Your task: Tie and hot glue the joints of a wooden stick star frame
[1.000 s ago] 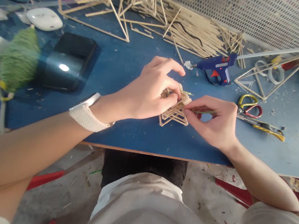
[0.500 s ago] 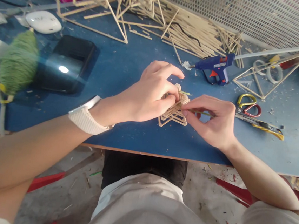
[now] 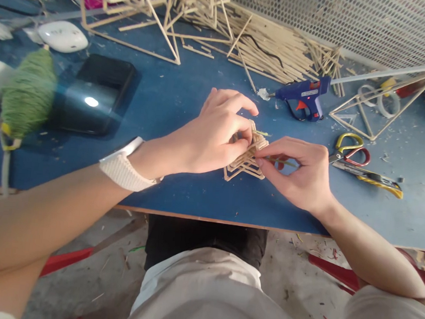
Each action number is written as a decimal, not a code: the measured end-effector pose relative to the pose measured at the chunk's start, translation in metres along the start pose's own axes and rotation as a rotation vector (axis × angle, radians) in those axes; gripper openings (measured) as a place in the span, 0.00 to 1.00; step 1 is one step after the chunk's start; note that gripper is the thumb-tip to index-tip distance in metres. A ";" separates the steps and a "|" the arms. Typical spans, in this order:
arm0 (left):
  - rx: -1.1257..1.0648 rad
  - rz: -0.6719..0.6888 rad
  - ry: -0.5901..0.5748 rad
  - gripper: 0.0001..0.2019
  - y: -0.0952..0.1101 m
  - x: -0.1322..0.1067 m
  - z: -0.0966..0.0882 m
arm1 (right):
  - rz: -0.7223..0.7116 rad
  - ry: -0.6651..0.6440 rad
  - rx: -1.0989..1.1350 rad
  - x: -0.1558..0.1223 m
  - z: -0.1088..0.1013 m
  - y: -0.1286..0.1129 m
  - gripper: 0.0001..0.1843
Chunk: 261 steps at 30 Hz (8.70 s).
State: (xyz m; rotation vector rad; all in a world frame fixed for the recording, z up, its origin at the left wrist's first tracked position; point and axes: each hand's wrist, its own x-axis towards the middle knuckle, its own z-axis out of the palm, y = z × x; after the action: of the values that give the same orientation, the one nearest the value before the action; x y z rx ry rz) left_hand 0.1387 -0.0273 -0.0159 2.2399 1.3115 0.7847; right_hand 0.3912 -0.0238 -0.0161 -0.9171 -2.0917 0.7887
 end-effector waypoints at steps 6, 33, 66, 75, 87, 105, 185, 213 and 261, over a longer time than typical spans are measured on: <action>-0.005 0.009 0.002 0.12 -0.003 0.001 0.001 | -0.005 -0.004 0.009 0.000 -0.001 0.001 0.08; 0.034 0.076 0.022 0.09 0.003 -0.001 -0.005 | 0.012 0.015 -0.002 0.003 -0.004 0.001 0.06; -0.106 0.227 0.113 0.28 0.003 -0.004 -0.020 | -0.017 0.053 -0.006 0.002 -0.002 0.005 0.06; 0.106 0.182 0.118 0.05 -0.008 0.001 -0.021 | -0.033 0.043 -0.009 0.003 -0.001 0.005 0.06; 0.238 0.101 -0.006 0.06 0.004 -0.002 -0.011 | -0.029 0.046 -0.009 0.002 0.000 0.005 0.06; -0.006 0.250 0.126 0.09 -0.004 0.003 -0.011 | -0.001 0.025 -0.010 0.003 -0.002 0.002 0.05; 0.090 0.403 0.042 0.06 -0.012 0.000 -0.011 | -0.514 -0.127 -0.257 0.007 -0.004 0.009 0.12; -0.446 0.133 -0.100 0.17 -0.022 0.009 -0.019 | -0.672 -0.439 -0.484 0.072 -0.040 -0.026 0.12; -0.407 0.154 -0.065 0.07 -0.019 -0.001 -0.022 | -0.222 0.006 -0.105 0.020 0.005 0.005 0.02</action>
State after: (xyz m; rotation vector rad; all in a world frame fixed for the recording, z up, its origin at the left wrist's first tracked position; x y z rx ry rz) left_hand 0.1118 -0.0173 -0.0118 2.0315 0.8624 0.9297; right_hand 0.3789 -0.0068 -0.0155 -0.7236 -2.2004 0.5645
